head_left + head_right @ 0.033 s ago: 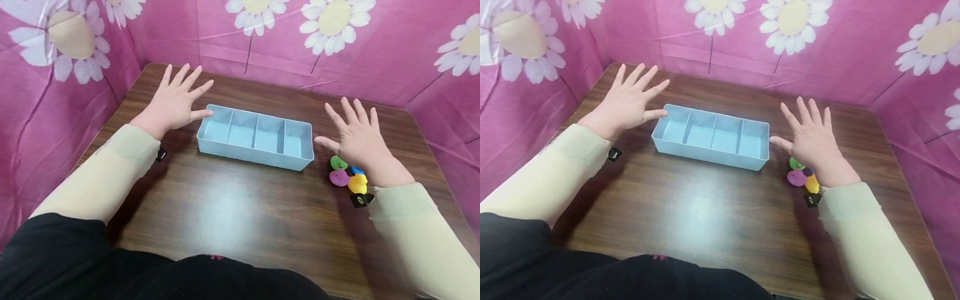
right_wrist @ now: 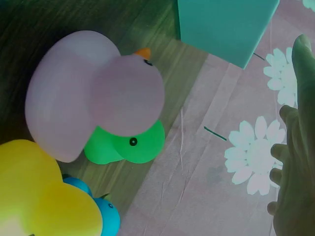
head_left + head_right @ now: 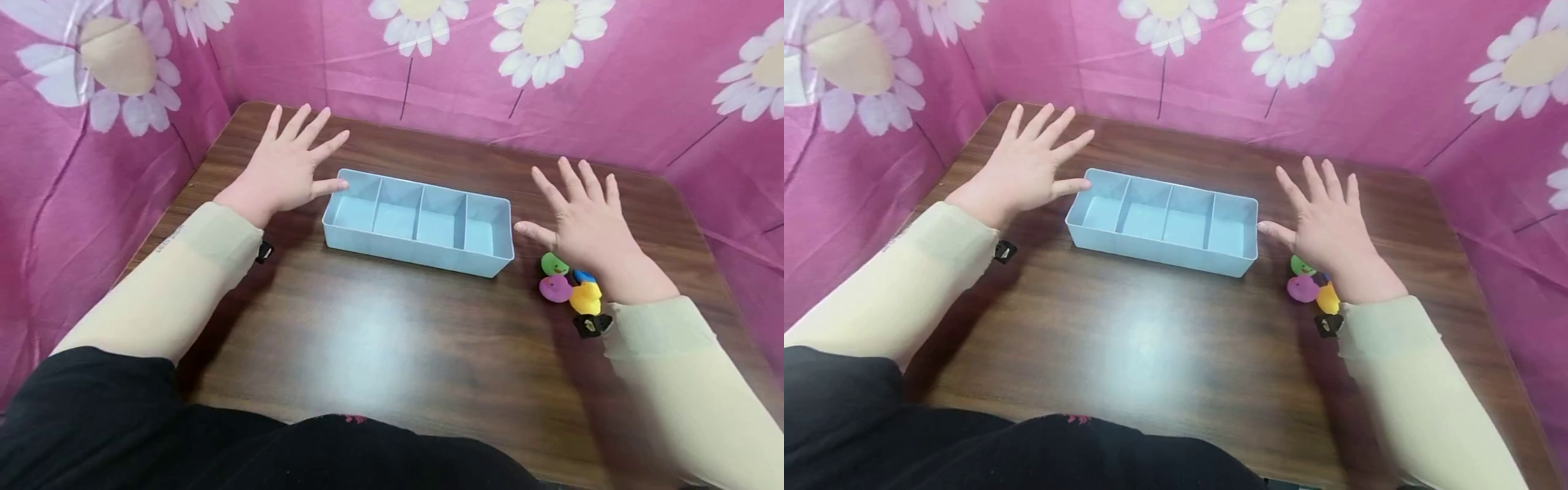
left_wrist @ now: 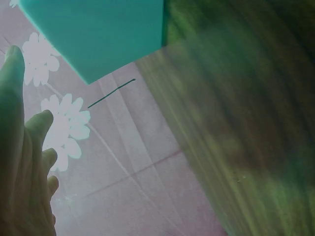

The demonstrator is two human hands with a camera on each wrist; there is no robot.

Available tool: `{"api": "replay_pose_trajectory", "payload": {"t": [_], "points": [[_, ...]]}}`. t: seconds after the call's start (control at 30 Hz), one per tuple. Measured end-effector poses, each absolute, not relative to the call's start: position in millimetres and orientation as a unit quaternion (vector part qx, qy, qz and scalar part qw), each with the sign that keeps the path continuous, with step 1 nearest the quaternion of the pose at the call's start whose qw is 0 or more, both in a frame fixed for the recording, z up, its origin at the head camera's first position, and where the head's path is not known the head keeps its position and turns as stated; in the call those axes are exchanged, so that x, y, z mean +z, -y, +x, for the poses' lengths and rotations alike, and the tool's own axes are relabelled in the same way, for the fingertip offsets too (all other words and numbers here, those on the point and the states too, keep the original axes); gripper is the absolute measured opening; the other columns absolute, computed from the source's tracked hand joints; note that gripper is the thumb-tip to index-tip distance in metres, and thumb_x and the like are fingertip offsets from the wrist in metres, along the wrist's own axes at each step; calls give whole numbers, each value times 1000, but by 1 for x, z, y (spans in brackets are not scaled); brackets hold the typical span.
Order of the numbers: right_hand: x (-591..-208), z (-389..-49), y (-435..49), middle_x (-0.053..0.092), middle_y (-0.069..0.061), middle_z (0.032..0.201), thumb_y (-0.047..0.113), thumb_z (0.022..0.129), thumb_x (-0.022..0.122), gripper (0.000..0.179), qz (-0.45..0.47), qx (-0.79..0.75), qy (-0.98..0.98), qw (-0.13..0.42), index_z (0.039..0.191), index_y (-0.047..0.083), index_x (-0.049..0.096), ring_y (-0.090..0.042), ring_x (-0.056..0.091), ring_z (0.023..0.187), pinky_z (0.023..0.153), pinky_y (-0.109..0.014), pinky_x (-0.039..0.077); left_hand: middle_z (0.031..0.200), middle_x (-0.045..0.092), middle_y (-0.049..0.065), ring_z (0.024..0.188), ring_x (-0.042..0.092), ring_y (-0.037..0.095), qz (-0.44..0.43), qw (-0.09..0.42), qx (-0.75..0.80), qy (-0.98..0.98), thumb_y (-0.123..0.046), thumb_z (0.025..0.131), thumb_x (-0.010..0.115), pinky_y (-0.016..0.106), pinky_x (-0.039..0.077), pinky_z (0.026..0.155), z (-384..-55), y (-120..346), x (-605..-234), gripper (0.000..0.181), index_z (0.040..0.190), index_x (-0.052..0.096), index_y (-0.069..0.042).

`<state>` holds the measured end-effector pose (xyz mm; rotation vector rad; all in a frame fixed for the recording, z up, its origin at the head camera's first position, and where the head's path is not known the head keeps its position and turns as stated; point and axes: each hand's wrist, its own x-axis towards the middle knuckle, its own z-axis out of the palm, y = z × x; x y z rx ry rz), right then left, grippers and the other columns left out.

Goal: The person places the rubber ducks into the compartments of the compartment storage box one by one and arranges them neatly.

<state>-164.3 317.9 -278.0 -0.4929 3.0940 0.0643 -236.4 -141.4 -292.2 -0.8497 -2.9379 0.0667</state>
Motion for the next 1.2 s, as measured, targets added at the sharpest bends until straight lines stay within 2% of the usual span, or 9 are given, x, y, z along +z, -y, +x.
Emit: {"api": "replay_pose_trajectory", "payload": {"t": [0.3, 0.53, 0.83, 0.97, 1.2], "points": [[-270, -153, -316, -9, -17, 163, 66, 96, 45, 88, -151, 15, -988, 0, 161, 24, 3, -41, -12, 146, 109, -64, -13, 165, -1, 9, 149, -5, 34, -284, 37, -33, 958, -73, 95, 29, 56, -17, 111, -230, 149, -298, 79, 160, 14, -30], [-267, -143, -323, -6, -23, 162, 64, 96, 46, 88, -145, 1, -989, 12, 161, 22, 3, -46, -10, 145, 109, -65, -11, 165, -5, 5, 148, -6, 36, -287, -23, -98, 953, -74, 95, 30, 60, -15, 110, -227, 143, -306, 77, 160, 11, -36], [-277, -138, -329, 0, -26, 161, 62, 98, 47, 85, -135, -20, -990, 20, 161, 22, 6, -47, -4, 145, 110, -67, -5, 164, -11, 7, 148, -7, 37, -271, -57, -97, 956, -77, 93, 28, 59, -17, 110, -221, 142, -313, 82, 160, 7, -35], [-285, -135, -336, 4, -25, 161, 57, 99, 49, 82, -139, -51, -989, 13, 161, 22, 9, -46, -1, 146, 111, -67, -2, 164, -10, 8, 148, -7, 36, -270, -59, -96, 956, -77, 93, 29, 57, -17, 110, -221, 143, -315, 83, 160, 8, -33], [-292, -124, -351, 14, -28, 159, 40, 103, 52, 68, -152, -141, -978, -4, 160, 19, 21, -47, 3, 146, 110, -69, 2, 164, -9, 9, 148, -4, 36, -271, -74, -114, 953, -77, 93, 29, 57, -14, 112, -220, 147, -320, 83, 160, 8, -33]]}}
